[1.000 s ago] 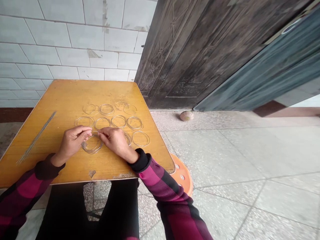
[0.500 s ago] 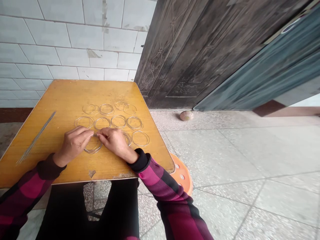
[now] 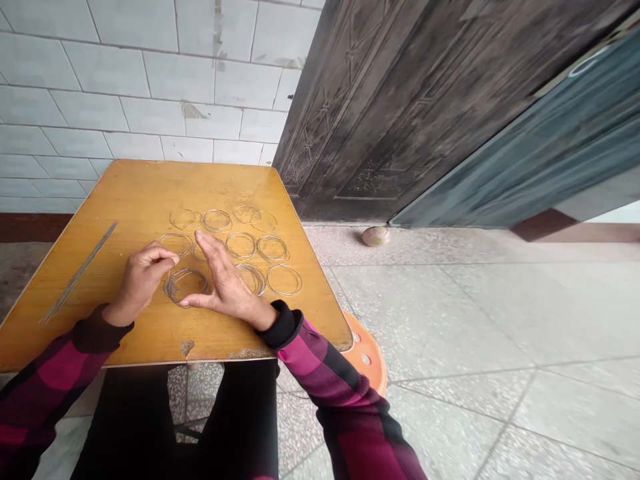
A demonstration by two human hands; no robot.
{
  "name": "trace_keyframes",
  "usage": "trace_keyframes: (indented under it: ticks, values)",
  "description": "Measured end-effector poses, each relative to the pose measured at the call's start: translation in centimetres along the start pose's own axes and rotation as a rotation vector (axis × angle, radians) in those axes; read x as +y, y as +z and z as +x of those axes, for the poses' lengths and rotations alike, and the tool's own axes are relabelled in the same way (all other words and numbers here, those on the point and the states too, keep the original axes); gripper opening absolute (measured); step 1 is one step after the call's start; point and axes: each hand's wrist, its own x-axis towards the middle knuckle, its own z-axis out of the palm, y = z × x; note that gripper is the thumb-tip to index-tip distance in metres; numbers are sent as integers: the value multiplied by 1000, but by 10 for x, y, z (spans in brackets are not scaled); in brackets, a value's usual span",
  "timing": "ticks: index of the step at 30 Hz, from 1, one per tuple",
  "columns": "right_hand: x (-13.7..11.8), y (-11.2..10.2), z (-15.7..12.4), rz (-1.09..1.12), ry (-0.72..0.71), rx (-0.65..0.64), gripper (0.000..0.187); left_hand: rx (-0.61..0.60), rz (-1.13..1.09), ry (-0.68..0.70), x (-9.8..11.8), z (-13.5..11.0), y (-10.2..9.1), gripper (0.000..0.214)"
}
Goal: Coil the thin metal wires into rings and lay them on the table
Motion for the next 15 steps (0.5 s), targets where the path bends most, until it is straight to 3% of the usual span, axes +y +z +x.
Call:
trace_keyframes:
  ticks: [4,15]
  values:
    - [1,8,-2,0,-21,-40,116,16,-90,-57,3,-6,6,16]
    - [0,11,-3,51,-12,32,113,-5,-307,-265,14,-13,12,15]
